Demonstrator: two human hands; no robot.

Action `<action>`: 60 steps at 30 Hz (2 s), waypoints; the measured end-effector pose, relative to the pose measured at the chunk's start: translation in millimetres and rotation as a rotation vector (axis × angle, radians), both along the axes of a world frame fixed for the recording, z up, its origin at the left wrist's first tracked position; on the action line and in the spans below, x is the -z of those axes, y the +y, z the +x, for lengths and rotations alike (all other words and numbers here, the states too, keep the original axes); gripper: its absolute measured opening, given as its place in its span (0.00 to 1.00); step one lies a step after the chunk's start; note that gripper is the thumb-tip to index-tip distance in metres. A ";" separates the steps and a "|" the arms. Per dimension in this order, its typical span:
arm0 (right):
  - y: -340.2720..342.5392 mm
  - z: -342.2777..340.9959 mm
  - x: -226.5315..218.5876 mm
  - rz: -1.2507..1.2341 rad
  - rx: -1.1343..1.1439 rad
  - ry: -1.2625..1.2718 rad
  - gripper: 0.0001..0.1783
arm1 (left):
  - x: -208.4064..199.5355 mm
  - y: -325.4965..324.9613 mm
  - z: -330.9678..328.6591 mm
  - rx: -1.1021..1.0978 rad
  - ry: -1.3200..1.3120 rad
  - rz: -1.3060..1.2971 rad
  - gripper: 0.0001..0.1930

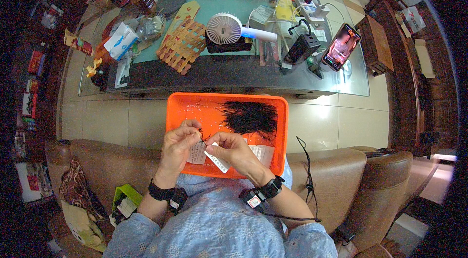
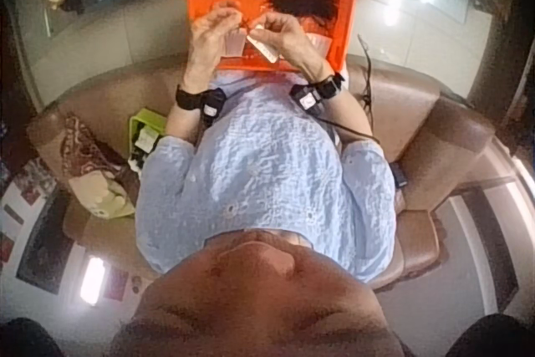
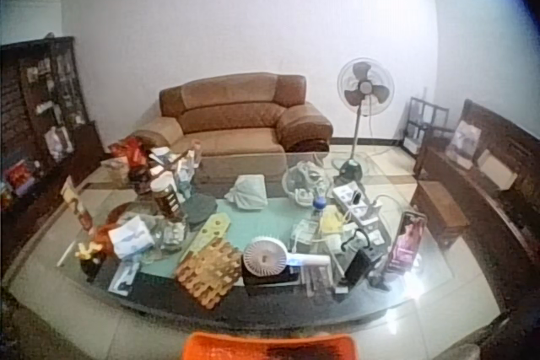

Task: The person sits and repeatedly picks up small white rectangular cards and black hair strands from an orange tray. They attach the hair to the cards by hand and place the finished units back into the tray. The process is repeated continuously.

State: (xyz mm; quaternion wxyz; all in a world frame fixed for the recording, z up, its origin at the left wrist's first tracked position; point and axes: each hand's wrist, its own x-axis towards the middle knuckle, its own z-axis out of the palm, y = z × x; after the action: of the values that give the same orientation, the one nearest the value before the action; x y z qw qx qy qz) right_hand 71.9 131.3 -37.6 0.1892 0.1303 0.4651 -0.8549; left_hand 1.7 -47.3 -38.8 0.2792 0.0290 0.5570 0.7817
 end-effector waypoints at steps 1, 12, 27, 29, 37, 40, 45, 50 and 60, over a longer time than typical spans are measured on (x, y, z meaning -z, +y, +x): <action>-0.4 -1.0 -0.1 0.028 -0.002 -0.017 0.04 | -0.2 0.3 -0.7 0.004 0.005 0.002 0.05; 3.6 -0.4 -8.4 0.107 -0.007 -0.054 0.02 | -27.6 -7.3 -17.3 0.145 1.272 -0.674 0.12; 1.2 2.7 1.7 -0.316 0.180 -0.150 0.07 | -17.5 2.3 1.8 0.094 0.902 -0.466 0.06; 0.8 1.7 -1.9 -0.116 0.208 -0.056 0.07 | -17.9 5.2 6.3 0.068 0.925 -0.499 0.05; 4.3 -6.0 -10.8 0.911 0.150 0.732 0.09 | -12.2 6.5 7.9 0.118 0.194 -0.299 0.03; 0.5 -5.3 -9.7 1.012 0.167 0.775 0.11 | -10.7 8.5 9.7 0.093 0.090 -0.275 0.03; -0.9 0.1 -11.1 0.560 0.162 0.294 0.07 | -12.3 10.1 7.6 0.104 0.158 -0.267 0.03; 6.0 0.9 -9.3 0.312 0.066 0.067 0.05 | -11.8 7.6 -2.9 0.228 0.327 -0.305 0.04; 1.8 -0.2 -7.4 0.464 0.168 0.204 0.03 | -20.6 4.0 -4.0 0.294 0.236 -0.431 0.04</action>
State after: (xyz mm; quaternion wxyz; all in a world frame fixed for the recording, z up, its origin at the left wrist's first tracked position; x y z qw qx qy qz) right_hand 71.7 133.0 -30.2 0.0350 0.1216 0.6527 -0.7469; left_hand -2.3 -43.3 -18.2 0.3226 0.1399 0.7287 0.5876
